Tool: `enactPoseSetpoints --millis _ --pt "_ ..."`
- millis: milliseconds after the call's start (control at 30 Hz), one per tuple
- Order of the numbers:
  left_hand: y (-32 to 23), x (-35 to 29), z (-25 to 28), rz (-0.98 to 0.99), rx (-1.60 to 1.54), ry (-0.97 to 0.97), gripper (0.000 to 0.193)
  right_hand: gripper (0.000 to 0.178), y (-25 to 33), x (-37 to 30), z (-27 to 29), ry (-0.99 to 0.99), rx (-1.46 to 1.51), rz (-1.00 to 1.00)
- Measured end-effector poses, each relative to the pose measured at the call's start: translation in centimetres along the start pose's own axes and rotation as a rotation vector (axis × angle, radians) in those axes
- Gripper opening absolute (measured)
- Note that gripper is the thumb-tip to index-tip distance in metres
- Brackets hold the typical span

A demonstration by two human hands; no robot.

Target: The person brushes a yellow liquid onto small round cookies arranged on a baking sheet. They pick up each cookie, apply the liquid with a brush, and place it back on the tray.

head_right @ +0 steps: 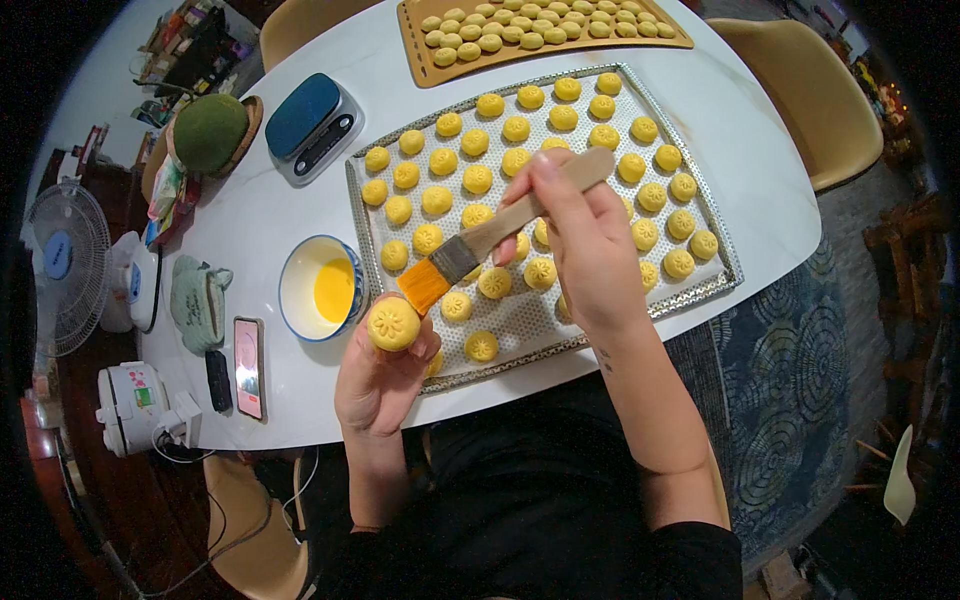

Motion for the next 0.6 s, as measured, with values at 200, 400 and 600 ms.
enactPoseSetpoints --millis 200,400,600 --pt "2.0 0.2 -0.8 0.092 -0.217 -0.004 0.045 0.028 -0.1 -1.1 -1.2 0.009 -0.03 0.085" --pt "3.0 0.1 -0.6 0.178 -0.35 0.08 0.039 0.028 0.3 -1.1 -0.2 -0.015 -0.163 0.117" --pt "3.7 0.3 -1.8 0.236 -0.396 0.123 0.037 0.029 -0.4 -0.8 0.7 -0.021 0.107 0.033"
Point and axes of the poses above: each hand's wrist, its own x-axis towards the middle knuckle, its own z-axis out of the back of the hand, y = z × x, the point moved 6 cm from there along x, towards the middle knuckle, and after that the axes turned 15 degrees about -x, right-handed, at the moved point
